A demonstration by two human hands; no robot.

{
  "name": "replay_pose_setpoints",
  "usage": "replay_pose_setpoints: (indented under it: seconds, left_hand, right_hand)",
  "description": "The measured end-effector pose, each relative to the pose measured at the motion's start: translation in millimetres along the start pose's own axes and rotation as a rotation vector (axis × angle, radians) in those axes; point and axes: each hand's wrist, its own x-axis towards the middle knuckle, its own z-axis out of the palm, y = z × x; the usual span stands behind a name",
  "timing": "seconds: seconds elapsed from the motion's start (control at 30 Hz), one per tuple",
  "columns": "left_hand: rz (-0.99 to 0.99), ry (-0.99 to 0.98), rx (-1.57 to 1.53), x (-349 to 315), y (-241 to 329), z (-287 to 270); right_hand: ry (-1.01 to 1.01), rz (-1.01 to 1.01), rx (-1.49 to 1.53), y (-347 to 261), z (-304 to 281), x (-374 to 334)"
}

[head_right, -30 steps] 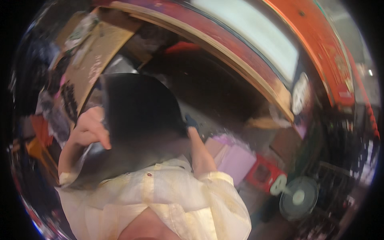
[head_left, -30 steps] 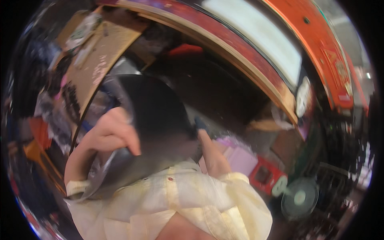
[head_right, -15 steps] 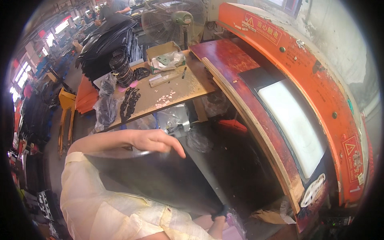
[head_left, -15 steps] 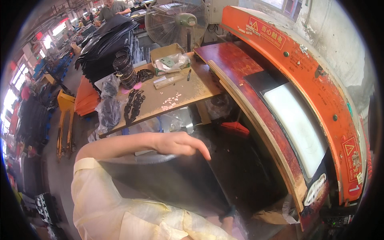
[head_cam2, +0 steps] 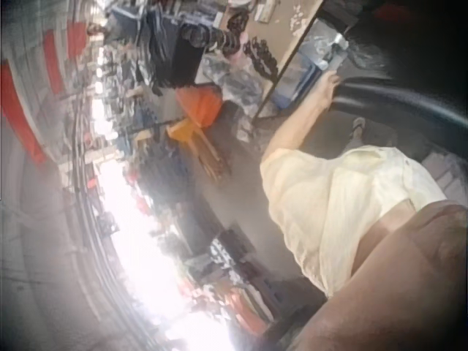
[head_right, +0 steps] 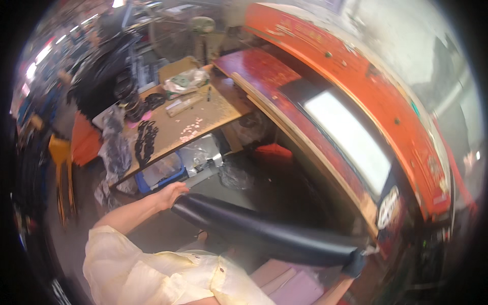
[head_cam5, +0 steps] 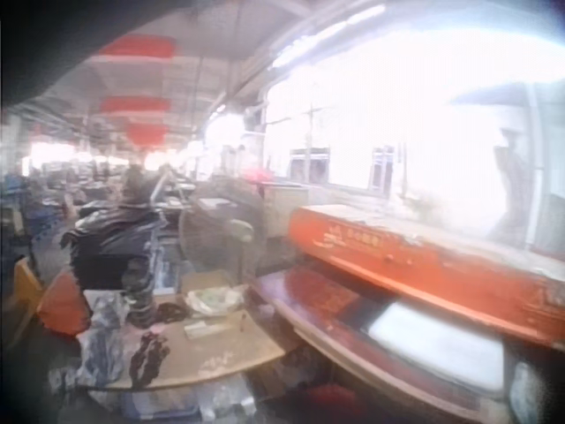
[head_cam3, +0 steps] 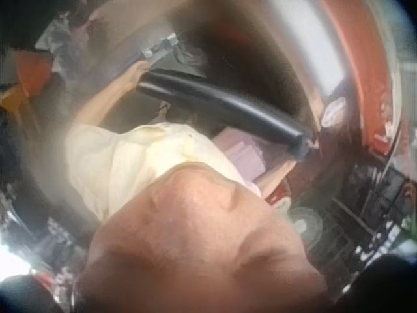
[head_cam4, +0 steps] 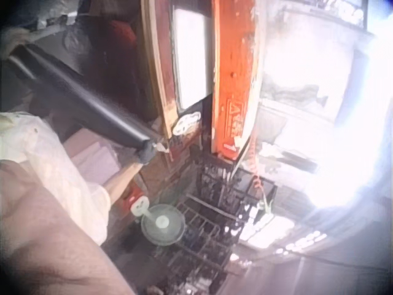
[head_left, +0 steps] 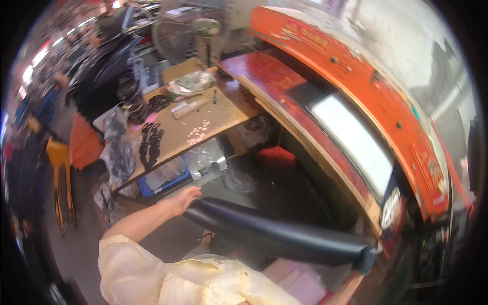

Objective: The person cleans a metal machine part with a cloth, then places a white plastic piece on the machine bed. They handle a black sheet, align it on the machine, and press it into place. The person repeatedly wipes the machine bed and adjusts the white plastic piece.

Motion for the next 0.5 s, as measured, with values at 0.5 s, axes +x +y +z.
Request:
replay_pose_setpoints:
  seconds: [0.5]
  left_hand:
    - [1.372, -0.667, 0.03, -76.5, 266.1, 83.3]
  right_hand:
    - [0.306, -0.31, 0.578, -231.9, -84.0, 71.4]
